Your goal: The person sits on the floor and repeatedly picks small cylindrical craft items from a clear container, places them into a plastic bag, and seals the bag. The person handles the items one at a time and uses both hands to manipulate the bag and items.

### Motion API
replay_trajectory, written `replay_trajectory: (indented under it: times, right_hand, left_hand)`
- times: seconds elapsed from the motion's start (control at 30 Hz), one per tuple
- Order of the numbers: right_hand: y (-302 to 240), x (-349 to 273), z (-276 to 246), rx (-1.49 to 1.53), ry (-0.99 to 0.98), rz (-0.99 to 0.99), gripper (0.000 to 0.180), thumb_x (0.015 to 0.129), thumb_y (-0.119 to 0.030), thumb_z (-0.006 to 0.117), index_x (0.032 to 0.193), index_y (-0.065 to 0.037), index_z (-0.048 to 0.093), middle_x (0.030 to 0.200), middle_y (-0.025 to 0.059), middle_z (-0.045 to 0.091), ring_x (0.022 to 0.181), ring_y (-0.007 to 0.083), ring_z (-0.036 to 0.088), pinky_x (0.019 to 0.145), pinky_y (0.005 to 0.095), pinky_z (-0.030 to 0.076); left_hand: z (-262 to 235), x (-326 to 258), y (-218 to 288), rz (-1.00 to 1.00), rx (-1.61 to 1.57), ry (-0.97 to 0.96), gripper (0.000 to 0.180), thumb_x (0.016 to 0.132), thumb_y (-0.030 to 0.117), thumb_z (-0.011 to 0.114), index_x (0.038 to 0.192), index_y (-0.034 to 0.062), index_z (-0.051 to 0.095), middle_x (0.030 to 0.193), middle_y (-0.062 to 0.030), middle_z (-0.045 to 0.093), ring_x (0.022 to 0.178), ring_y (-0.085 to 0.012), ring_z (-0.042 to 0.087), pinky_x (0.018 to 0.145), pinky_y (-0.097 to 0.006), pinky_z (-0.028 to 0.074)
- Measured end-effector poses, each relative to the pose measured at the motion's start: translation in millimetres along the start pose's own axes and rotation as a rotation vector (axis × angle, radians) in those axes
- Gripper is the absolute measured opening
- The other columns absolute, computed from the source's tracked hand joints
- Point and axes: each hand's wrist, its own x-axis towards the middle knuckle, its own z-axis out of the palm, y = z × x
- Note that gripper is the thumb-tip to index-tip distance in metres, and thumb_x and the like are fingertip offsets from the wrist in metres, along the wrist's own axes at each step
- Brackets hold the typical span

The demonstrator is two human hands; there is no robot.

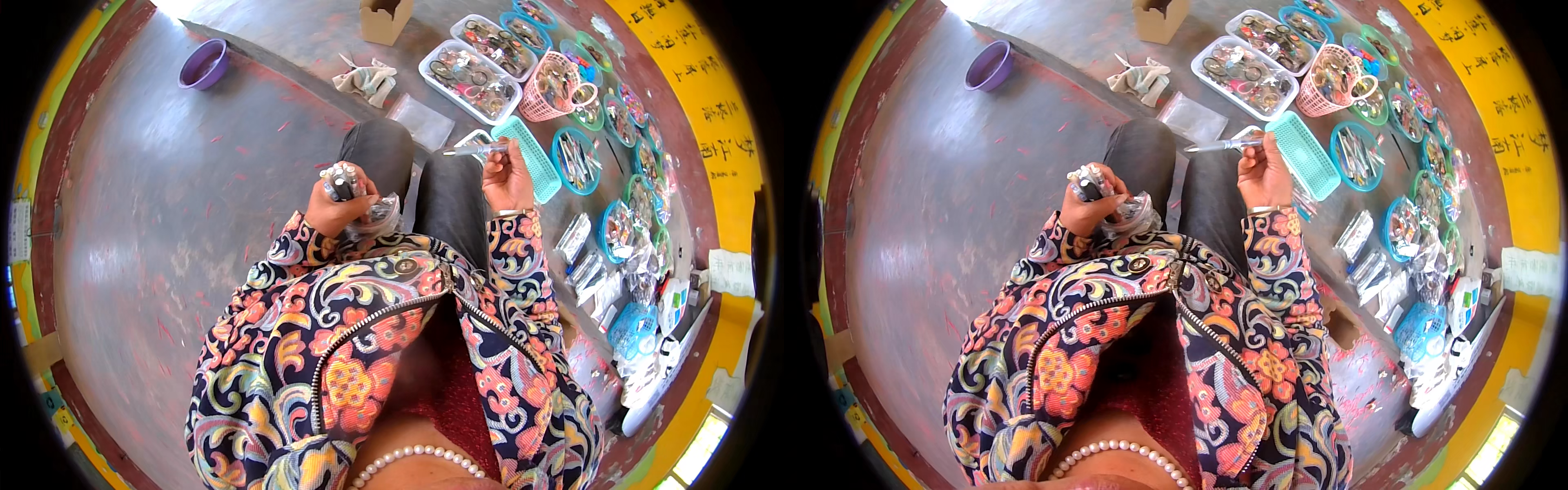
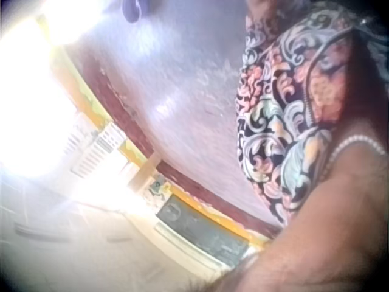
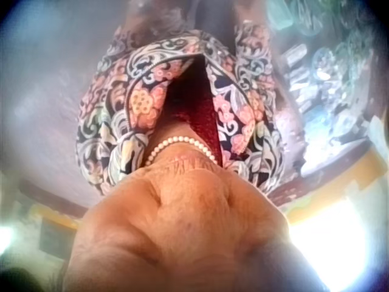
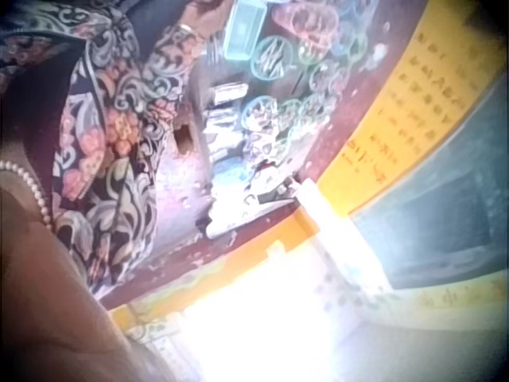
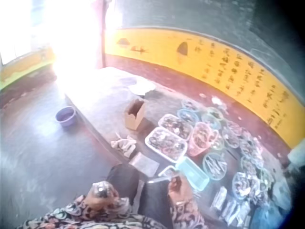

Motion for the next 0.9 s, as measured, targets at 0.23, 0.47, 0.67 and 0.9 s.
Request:
replay_trajectory:
  times: [0.23,0.47,0.67,0.9]
  right_hand:
    - [-76,15,-67,-0.033,0.215,-0.407,0.021,0.081,-0.02,0.065,0.089,-0.003,0.056,0.072,0.0035,0.056,0.062,0.0129,0.054,0.05,0.0208,0.045]
    - [-94,3,-225,-0.025,0.556,-0.502,0.019,0.082,-0.016,0.062,0.08,0.0,0.053,0.074,0.0082,0.057,0.069,0.02,0.059,0.061,0.0273,0.054]
    - [-63,-21,-288,-0.324,0.797,-0.198,0.022,0.087,-0.024,0.054,0.084,-0.004,0.048,0.073,0.0089,0.056,0.067,0.02,0.06,0.055,0.0276,0.05]
    - [-44,-3,-306,-0.203,0.827,-0.156,0.024,0.09,-0.021,0.046,0.092,0.003,0.05,0.086,0.0149,0.06,0.07,0.0195,0.06,0.06,0.0269,0.05]
  left_hand:
    - [2,3,2,0.073,0.024,0.069,0.024,0.069,-0.01,0.06,0.084,0.0042,0.048,0.071,-0.0085,0.056,0.067,-0.0182,0.057,0.064,-0.031,0.048]
    - [24,21,25,0.291,0.005,0.12,0.023,0.075,-0.015,0.051,0.088,0.0018,0.043,0.079,-0.0133,0.052,0.071,-0.021,0.057,0.05,-0.034,0.055]
    - [39,18,12,0.135,0.055,0.16,0.021,0.073,-0.009,0.053,0.087,0.0036,0.047,0.074,-0.0081,0.053,0.071,-0.0194,0.056,0.073,-0.037,0.047]
    - [45,20,6,0.056,0.012,0.095,0.022,0.072,-0.011,0.055,0.087,0.0042,0.048,0.075,-0.008,0.054,0.072,-0.0192,0.056,0.07,-0.034,0.047]
